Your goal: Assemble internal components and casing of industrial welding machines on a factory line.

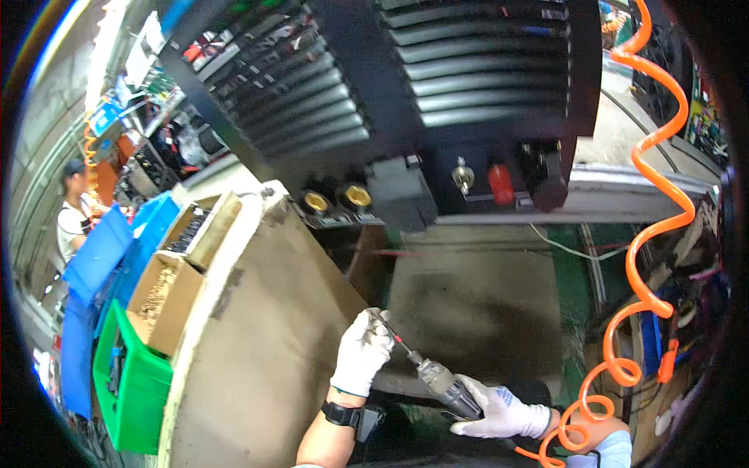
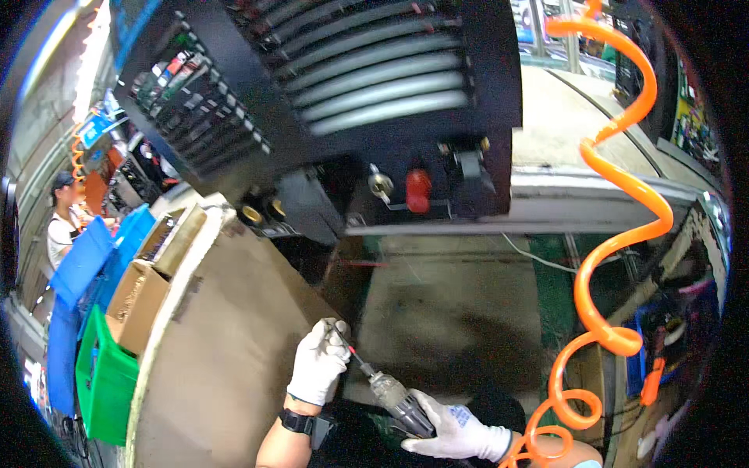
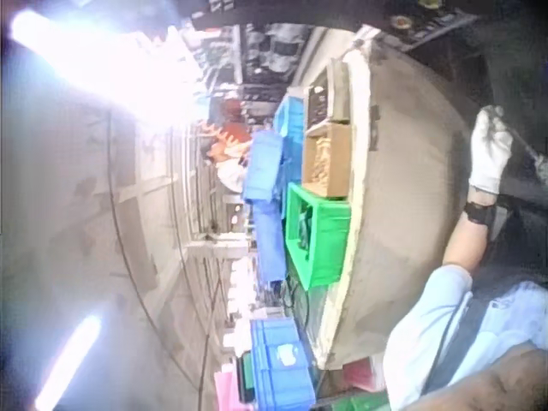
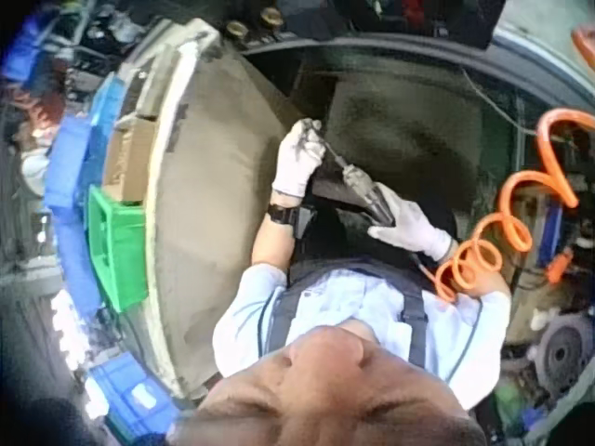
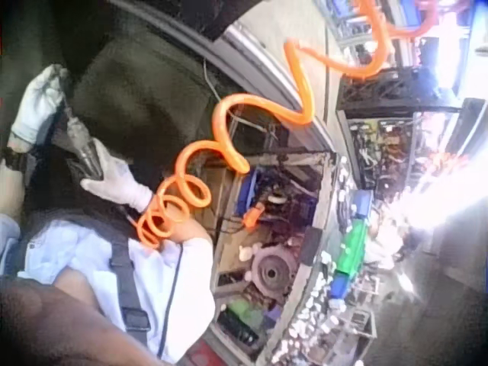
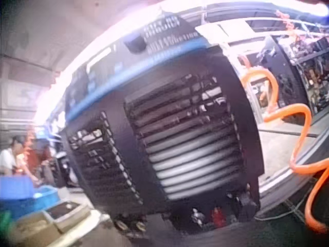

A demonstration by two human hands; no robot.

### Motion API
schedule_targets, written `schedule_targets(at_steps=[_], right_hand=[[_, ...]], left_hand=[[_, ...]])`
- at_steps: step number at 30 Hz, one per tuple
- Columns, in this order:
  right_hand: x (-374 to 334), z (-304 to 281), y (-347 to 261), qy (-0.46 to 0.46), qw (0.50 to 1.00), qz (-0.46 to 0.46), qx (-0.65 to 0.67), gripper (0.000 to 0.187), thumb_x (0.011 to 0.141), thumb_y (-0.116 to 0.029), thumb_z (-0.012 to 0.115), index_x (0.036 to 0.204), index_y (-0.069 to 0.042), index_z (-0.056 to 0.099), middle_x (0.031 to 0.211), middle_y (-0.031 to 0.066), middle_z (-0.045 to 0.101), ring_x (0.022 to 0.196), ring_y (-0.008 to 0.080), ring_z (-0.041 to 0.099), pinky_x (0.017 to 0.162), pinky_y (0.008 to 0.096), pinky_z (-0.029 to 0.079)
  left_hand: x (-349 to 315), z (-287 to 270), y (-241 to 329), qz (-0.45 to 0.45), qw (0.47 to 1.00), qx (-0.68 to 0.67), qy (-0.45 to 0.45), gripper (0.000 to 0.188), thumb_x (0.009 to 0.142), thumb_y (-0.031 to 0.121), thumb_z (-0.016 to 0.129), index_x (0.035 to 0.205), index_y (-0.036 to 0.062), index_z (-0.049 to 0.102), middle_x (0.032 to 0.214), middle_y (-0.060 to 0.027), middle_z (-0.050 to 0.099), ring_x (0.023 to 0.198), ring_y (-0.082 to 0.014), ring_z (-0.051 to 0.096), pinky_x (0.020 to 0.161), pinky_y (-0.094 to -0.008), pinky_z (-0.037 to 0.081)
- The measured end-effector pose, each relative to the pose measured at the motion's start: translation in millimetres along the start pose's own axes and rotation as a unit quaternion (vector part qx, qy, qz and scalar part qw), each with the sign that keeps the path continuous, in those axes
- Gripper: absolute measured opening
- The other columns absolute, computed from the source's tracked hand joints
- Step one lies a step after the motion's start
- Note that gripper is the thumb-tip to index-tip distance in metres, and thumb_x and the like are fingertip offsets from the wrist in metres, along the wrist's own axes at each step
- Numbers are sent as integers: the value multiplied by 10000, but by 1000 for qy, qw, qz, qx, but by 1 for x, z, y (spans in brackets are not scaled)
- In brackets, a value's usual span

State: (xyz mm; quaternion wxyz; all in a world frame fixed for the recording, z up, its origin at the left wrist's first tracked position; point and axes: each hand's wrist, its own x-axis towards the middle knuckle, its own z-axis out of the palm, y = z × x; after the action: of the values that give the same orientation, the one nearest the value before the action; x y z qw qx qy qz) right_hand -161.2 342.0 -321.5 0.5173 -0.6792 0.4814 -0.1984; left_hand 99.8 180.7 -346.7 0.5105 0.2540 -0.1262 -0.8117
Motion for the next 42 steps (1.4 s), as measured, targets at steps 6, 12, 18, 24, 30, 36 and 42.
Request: schedule_targets(at_steps=[6, 12, 18, 24, 30, 36, 42], right_hand=[[1, -44, -31, 14, 992, -58, -112, 1021, 797, -513, 729, 1468, 83, 243, 1184, 296, 606, 1032, 398, 656, 891, 393, 523], [-18, -46, -44, -164, 917, -11, 365, 835, 749, -423, 776, 1394, -22, 427, 1045, 162, 664, 898, 268, 675, 773, 380, 527], [-34, 3, -38, 178, 884, -230, 365, 779, 747, -299, 756, 1392, -21, 419, 934, 123, 661, 699, 230, 665, 642, 330, 550], [-48, 24, 0, 364, 914, -170, 65, 897, 676, -143, 758, 1466, -15, 352, 1172, 234, 654, 1087, 307, 671, 917, 381, 520], [-29, -20, -11, 356, 903, -224, 89, 861, 661, -200, 800, 1410, -19, 417, 1266, 157, 611, 1178, 247, 584, 987, 356, 452], [-9, -95, -2, 391, 881, -230, -133, 774, 658, -267, 817, 1328, -51, 496, 1187, 133, 634, 1060, 278, 618, 900, 370, 489], [18, -115, 23, 399, 867, -269, -125, 692, 656, -333, 834, 1247, -84, 575, 1109, 110, 657, 942, 308, 652, 813, 383, 527]], left_hand=[[1, 52, 35, 36, 995, 64, -67, 223, 977, 237, 605, 1114, 62, 584, 1001, -101, 629, 707, -151, 586, 638, -272, 506], [-16, 102, 48, 59, 969, 182, -155, 163, 970, 206, 607, 1063, 85, 551, 928, -63, 580, 657, -103, 483, 577, -237, 426], [-1, 143, 17, 53, 951, 145, -268, 207, 947, 181, 641, 1125, 90, 586, 928, -68, 581, 642, -83, 460, 541, -190, 381], [6, 170, -30, 19, 902, 297, -313, 384, 963, 285, 630, 1242, 35, 548, 980, -139, 660, 667, -98, 521, 541, -195, 411], [-43, 224, 9, 535, 690, 456, -173, 332, 894, 23, 563, 1221, -29, 557, 810, -5, 564, 684, -54, 498, 629, -202, 430], [-40, 356, 110, 800, -56, 596, -40, 857, 613, 291, 872, 1353, 17, 537, 840, -123, 534, 736, -273, 538, 685, -368, 470], [-35, 375, 135, 778, 18, 618, -112, 923, 608, 411, 877, 1366, 10, 535, 900, -92, 582, 799, -238, 578, 735, -355, 483]])
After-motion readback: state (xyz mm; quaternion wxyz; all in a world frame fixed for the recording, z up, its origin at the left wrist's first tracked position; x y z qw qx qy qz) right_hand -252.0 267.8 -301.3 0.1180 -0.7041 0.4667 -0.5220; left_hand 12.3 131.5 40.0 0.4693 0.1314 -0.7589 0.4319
